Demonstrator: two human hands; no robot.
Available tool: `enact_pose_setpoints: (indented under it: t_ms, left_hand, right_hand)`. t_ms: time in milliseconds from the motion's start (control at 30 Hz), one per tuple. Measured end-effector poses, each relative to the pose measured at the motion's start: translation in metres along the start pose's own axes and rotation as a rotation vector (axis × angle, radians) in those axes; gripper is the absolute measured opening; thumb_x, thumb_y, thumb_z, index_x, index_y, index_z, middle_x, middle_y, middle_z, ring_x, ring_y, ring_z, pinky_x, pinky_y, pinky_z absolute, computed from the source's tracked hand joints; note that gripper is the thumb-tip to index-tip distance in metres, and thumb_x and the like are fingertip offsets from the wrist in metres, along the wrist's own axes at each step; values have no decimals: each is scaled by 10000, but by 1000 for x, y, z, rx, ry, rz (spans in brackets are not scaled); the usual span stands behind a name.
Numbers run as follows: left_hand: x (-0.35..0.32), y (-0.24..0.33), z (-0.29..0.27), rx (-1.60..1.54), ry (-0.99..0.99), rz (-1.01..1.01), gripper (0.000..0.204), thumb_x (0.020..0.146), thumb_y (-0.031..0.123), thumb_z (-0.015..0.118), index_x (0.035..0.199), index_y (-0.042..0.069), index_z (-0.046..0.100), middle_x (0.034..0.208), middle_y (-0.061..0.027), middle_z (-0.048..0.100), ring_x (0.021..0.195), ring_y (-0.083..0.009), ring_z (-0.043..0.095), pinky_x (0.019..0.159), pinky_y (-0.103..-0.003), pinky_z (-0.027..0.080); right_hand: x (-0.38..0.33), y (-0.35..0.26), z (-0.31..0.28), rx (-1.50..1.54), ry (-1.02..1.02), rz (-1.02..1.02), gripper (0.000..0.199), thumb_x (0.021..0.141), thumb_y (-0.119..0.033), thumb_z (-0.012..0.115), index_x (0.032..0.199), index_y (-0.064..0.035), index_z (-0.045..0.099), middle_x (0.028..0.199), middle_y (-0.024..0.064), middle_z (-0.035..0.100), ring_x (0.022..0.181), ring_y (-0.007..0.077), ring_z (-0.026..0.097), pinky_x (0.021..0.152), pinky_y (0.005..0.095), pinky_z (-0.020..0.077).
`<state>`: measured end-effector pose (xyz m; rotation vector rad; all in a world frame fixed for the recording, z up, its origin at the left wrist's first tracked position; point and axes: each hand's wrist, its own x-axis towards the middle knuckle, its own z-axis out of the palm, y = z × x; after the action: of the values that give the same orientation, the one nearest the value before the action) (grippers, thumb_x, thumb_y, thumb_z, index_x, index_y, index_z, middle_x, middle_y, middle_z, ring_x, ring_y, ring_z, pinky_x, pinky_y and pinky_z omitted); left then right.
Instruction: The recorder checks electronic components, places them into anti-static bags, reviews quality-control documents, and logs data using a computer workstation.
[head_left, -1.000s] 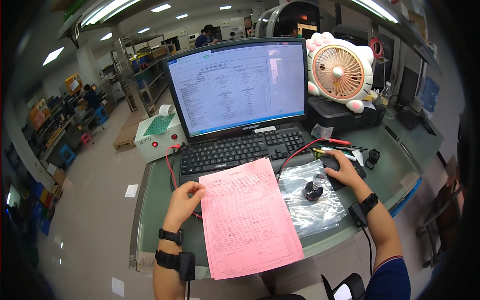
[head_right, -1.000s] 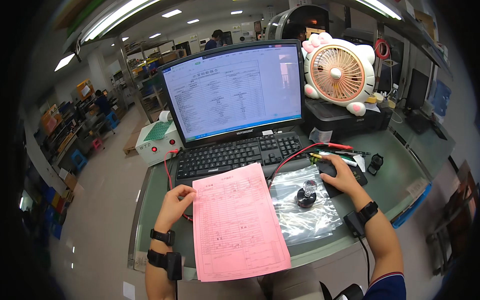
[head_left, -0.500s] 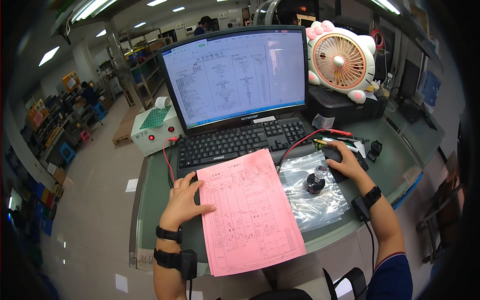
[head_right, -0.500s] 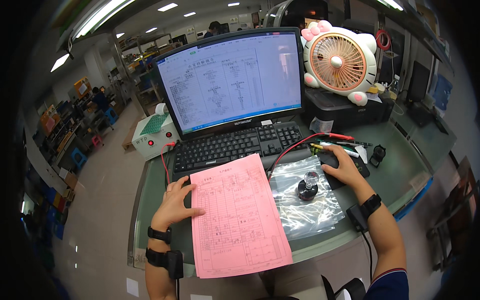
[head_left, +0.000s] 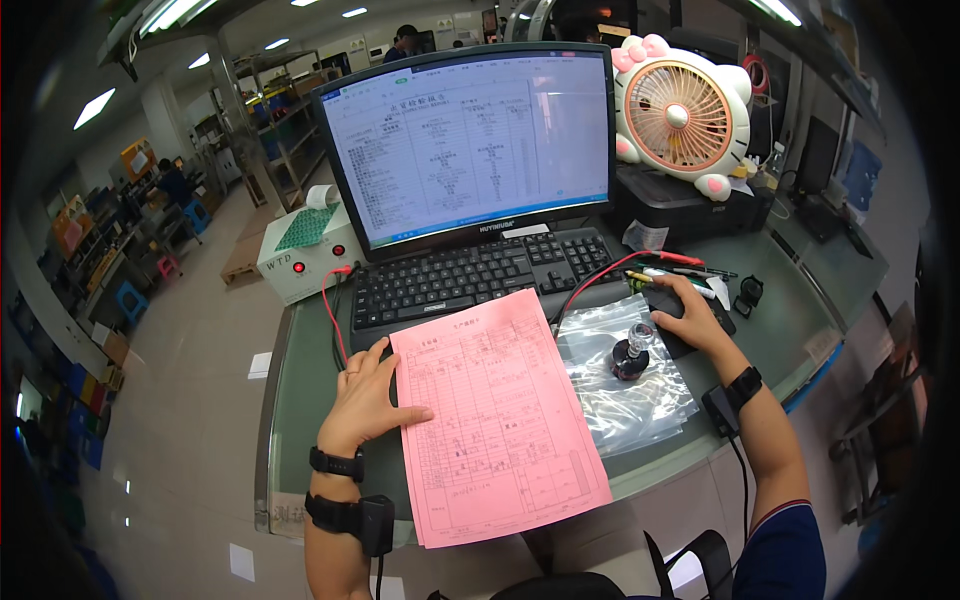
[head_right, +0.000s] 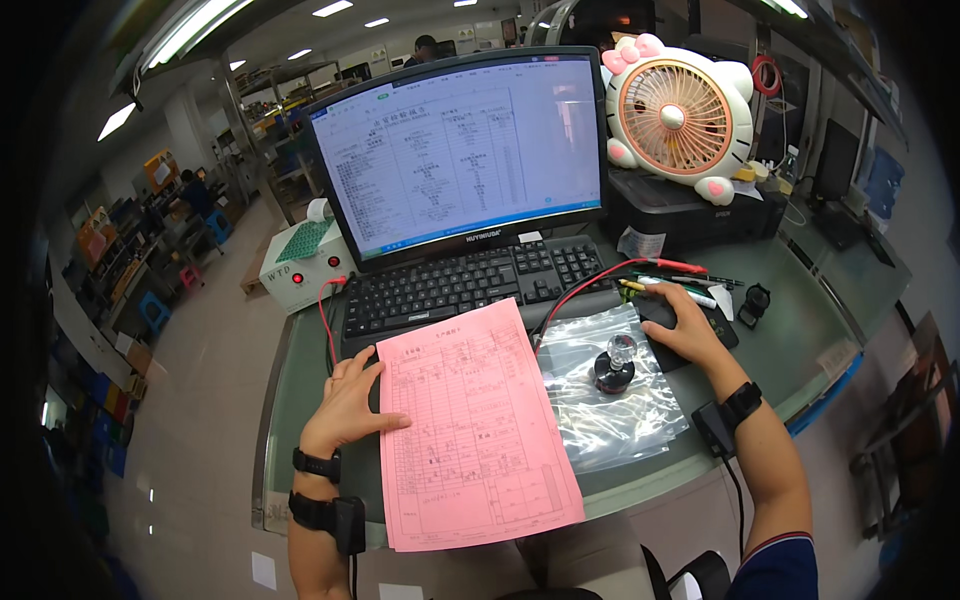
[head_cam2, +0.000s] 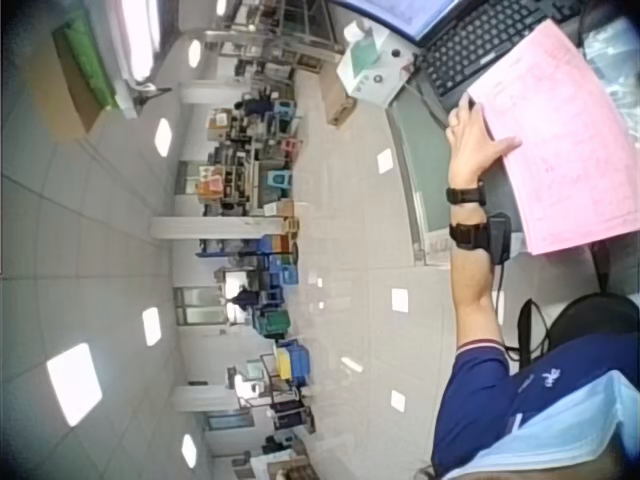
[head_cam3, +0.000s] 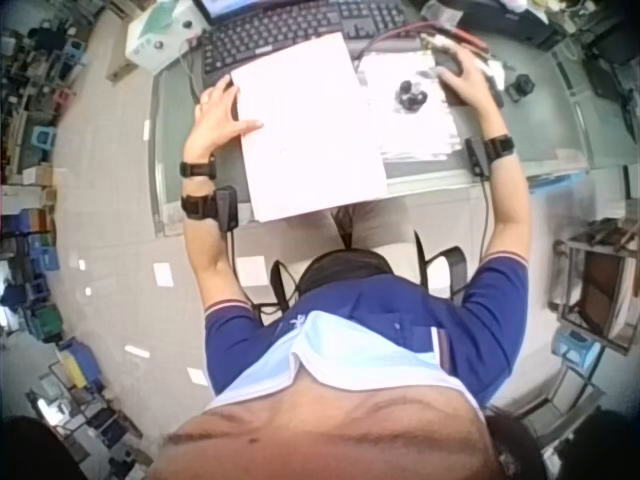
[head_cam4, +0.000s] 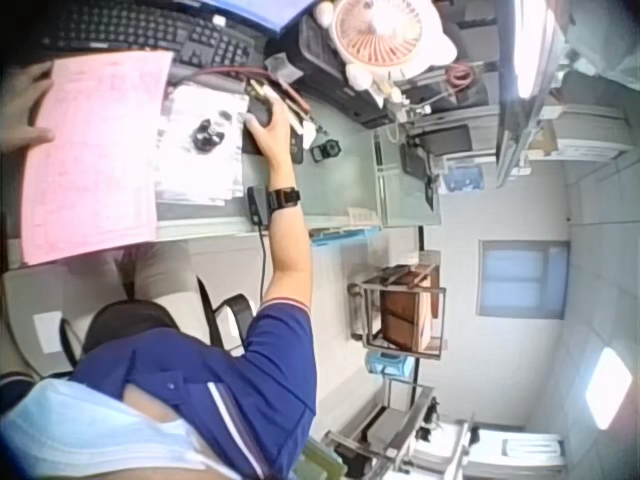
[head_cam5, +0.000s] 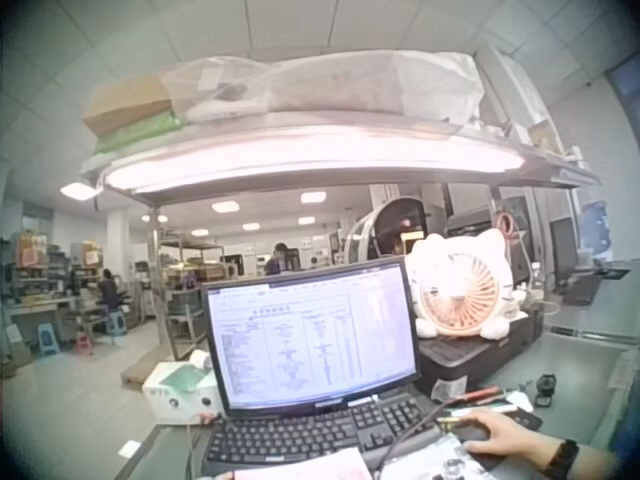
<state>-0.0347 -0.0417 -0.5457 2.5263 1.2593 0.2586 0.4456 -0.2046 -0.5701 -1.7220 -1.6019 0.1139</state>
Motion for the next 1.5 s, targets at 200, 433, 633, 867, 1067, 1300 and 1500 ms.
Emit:
enact_pose_setpoints:
  t_ms: [200, 433, 633, 867, 1067, 1300, 1500]
  left_hand:
    - [1, 5, -3, 6, -31, -14, 1050, 552, 540, 873, 1375, 4, 502, 1548, -178, 300, 1433, -403, 207, 1151, -542, 174]
    - [-2, 3, 2, 14, 53, 12, 1058, 527, 493, 886, 1393, 43, 479, 1536, -196, 310, 1422, -396, 222, 1137, -507, 181]
    - [-2, 9, 1, 17, 24, 62, 916, 552, 437, 890, 1325, 82, 552, 1535, -192, 306, 1420, -394, 218, 1142, -504, 163]
    - [-3, 16, -8, -63, -12, 141, 582, 654, 339, 853, 1142, 97, 647, 1296, -122, 527, 1267, -341, 436, 1024, -416, 386]
    - [-6, 26, -8, -78, 27, 210, 255, 814, 286, 715, 969, 84, 696, 983, -73, 625, 917, -275, 630, 800, -375, 520]
    - [-7, 24, 3, -38, 75, 244, 177, 871, 268, 645, 911, 120, 733, 917, -70, 649, 879, -270, 645, 763, -388, 522]
    - [-9, 11, 4, -254, 34, 167, 223, 897, 265, 626, 987, 97, 742, 908, -91, 685, 872, -273, 656, 751, -366, 515]
  right_hand:
    - [0, -3, -2, -23, -25, 5, 586, 795, -205, 734, 1310, -31, 515, 1327, 142, 513, 1281, 282, 474, 1095, 363, 339]
    - [0, 0, 0, -34, 3, -39, 565, 786, -212, 734, 1278, -19, 536, 1294, 156, 537, 1249, 300, 503, 1072, 367, 372]
    - [-2, 1, 0, -19, 6, -21, 564, 782, -205, 735, 1276, -17, 538, 1287, 151, 542, 1245, 293, 507, 1067, 359, 377]
    - [1, 3, 1, -39, 12, -24, 567, 770, -199, 740, 1269, -20, 542, 1287, 153, 537, 1241, 295, 509, 1064, 361, 382]
    - [2, 3, 1, -59, 38, -5, 575, 767, -205, 733, 1275, -20, 537, 1273, 165, 532, 1227, 311, 517, 1052, 367, 392]
    - [-2, 13, 3, -62, 62, -121, 590, 722, -185, 743, 1253, -22, 543, 1261, 177, 547, 1216, 329, 527, 1049, 386, 400]
    - [-2, 4, 4, -39, 43, -106, 609, 722, -182, 760, 1273, -42, 543, 1288, 178, 544, 1233, 334, 517, 1067, 394, 387]
